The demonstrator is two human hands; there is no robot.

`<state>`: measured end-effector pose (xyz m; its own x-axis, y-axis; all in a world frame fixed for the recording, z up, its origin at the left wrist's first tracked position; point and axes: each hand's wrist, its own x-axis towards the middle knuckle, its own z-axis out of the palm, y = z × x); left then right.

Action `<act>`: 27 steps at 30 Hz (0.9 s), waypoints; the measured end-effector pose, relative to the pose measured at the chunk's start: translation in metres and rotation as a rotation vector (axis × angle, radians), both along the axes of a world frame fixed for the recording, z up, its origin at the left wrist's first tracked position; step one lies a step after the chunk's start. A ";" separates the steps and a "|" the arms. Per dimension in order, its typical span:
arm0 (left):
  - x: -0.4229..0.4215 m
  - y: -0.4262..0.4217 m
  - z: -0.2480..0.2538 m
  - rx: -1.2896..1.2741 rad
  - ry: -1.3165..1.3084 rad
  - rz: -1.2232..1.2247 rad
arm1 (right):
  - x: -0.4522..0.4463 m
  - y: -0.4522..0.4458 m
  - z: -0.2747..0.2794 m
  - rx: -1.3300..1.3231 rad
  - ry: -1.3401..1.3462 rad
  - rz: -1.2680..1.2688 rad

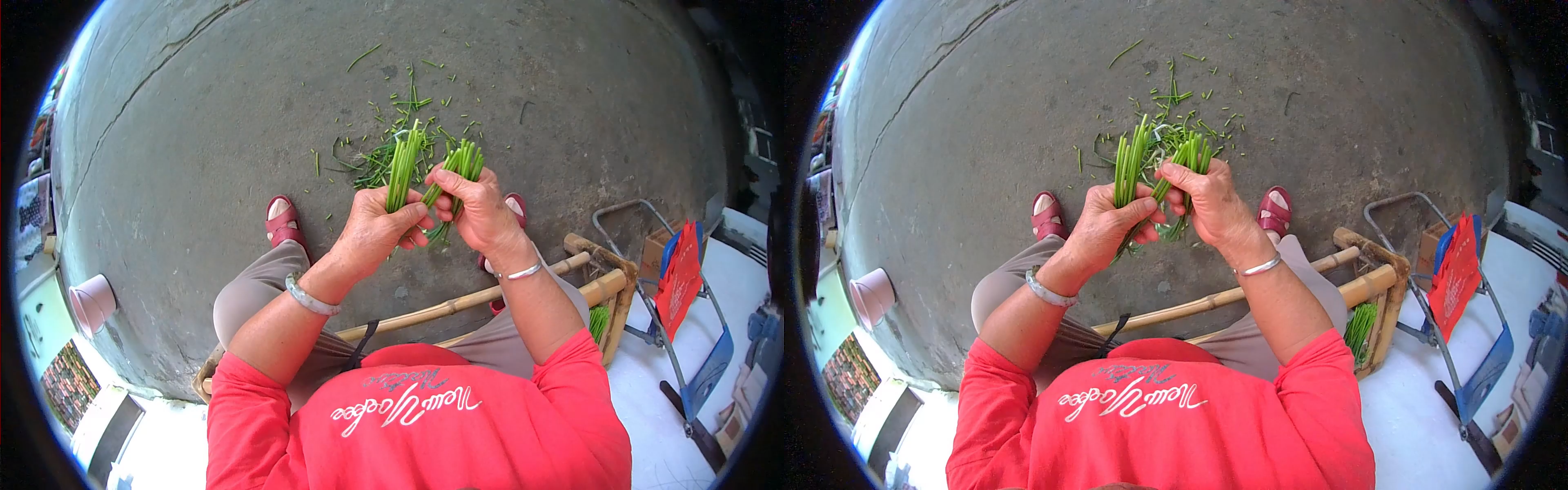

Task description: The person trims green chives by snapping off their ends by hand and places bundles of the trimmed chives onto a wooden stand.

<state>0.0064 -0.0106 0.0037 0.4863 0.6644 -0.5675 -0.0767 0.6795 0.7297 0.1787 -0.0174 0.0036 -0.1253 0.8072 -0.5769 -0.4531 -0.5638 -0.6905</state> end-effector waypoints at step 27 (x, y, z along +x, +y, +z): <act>-0.081 0.070 0.026 0.261 0.175 0.593 | 0.079 0.024 0.036 0.215 -0.204 -0.312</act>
